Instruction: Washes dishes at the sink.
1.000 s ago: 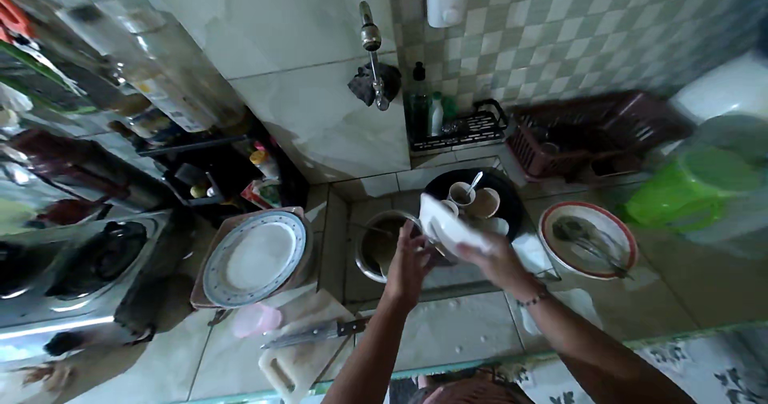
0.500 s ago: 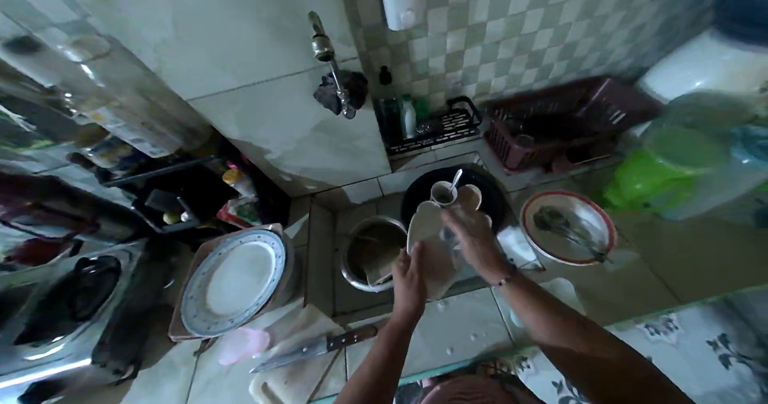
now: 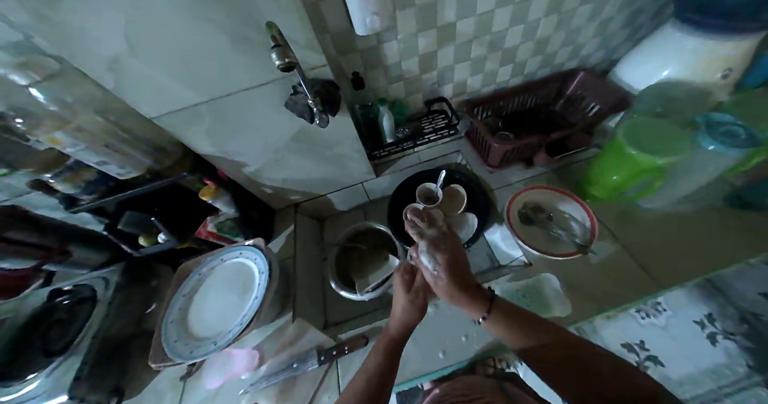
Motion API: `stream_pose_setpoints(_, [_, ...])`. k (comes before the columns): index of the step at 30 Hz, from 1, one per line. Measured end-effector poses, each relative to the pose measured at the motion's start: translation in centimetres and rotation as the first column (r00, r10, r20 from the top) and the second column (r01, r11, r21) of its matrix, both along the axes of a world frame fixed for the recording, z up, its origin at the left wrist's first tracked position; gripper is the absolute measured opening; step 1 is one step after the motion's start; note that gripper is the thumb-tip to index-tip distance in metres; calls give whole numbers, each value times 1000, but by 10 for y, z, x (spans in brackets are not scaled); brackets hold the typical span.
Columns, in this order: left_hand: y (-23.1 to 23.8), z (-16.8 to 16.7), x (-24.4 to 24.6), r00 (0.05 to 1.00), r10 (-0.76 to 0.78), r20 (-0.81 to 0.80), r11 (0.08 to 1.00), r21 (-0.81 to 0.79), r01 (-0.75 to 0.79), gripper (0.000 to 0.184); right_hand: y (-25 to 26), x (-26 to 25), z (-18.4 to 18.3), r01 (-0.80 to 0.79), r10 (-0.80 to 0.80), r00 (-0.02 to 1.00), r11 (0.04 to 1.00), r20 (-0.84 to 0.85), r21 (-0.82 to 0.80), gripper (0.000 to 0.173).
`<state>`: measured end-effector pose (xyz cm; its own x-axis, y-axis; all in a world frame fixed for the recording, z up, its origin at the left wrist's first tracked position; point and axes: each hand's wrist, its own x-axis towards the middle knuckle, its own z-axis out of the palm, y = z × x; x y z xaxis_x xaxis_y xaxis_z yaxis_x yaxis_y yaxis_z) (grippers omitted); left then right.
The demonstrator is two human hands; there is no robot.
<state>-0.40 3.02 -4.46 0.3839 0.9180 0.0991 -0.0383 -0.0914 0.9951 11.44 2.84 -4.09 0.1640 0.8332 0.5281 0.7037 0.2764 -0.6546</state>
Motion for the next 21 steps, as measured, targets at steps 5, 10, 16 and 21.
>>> stream_pose_setpoints(5, [3,18,6,995,93,38,989,-120,-88,26,35,67,2,-242,43,844,920,-535,-308,39])
stream_pose_setpoints(10, [23,26,20,854,482,196,833,-406,-377,36,12,55,-46,-27,-236,566,952,-790,-305,42])
stream_pose_setpoints(16, [29,10,36,840,533,99,789,-418,-451,41,-2,-11,-31,81,-84,991,996,102,30,41])
stream_pose_setpoints(21, [12,14,44,915,391,96,880,-330,-342,34,46,38,32,-9,6,1000,899,-7,-438,37])
